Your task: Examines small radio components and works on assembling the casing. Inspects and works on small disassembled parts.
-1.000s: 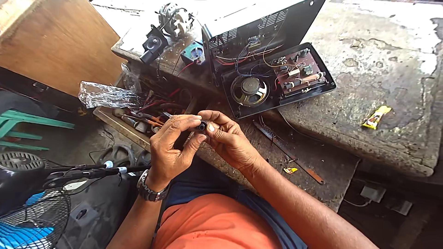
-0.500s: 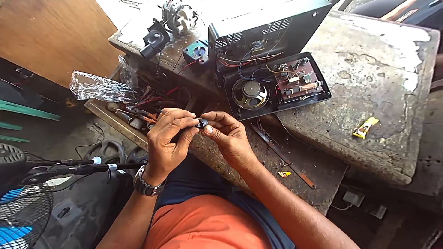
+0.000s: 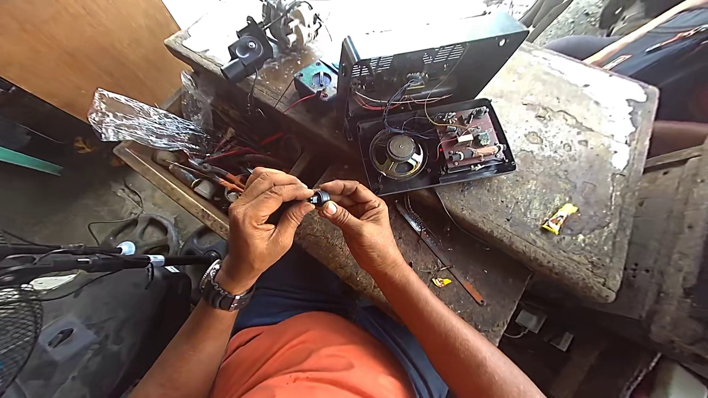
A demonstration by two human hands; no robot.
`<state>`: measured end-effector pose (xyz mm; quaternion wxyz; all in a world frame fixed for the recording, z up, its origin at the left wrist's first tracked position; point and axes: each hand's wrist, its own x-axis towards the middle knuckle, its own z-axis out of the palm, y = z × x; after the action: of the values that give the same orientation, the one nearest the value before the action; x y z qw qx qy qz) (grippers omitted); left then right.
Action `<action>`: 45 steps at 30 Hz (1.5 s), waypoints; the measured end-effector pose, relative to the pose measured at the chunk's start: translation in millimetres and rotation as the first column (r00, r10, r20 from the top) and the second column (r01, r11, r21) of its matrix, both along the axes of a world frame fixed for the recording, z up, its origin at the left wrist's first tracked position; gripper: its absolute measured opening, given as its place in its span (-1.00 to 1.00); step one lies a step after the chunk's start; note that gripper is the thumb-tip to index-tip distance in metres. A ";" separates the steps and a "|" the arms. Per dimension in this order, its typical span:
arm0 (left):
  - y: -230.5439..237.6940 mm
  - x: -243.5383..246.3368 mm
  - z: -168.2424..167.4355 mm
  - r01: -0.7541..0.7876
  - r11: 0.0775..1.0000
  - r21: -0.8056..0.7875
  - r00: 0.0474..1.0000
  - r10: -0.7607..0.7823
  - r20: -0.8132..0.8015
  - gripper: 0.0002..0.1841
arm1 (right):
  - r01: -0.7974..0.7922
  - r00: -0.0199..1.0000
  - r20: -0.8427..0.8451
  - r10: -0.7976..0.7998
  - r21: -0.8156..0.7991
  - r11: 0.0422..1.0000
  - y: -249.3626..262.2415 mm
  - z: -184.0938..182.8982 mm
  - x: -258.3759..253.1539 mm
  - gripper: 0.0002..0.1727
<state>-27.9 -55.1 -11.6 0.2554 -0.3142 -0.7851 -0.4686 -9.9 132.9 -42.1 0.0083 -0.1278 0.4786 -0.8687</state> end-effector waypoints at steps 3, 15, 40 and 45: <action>-0.2 -0.5 0.0 -0.011 1.000 -0.009 1.000 0.011 -0.011 -0.89 | 0.004 1.000 -0.009 -0.004 0.006 1.000 0.3 -1.8 -0.6 -0.67; -2.7 -9.8 4.9 0.101 0.994 0.029 0.991 -0.103 0.090 -0.70 | 0.086 0.984 -0.163 -0.065 0.120 0.989 9.2 17.8 -0.4 -0.70; 108.2 -99.8 -16.4 0.262 0.701 -0.663 0.911 -0.405 -0.069 -0.02 | 0.911 0.413 -0.410 -0.814 0.197 0.363 149.9 44.9 -19.5 -0.72; 112.2 -98.8 -14.1 0.269 0.735 -0.623 0.888 -0.439 -0.134 -0.11 | 0.915 0.403 -0.465 -0.788 0.205 0.347 154.5 42.5 -19.4 -0.72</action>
<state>-126.7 57.0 -25.7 0.1558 -0.5837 -0.7728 -0.1946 -29.2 287.5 0.4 -0.4917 0.0259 0.6469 -0.5823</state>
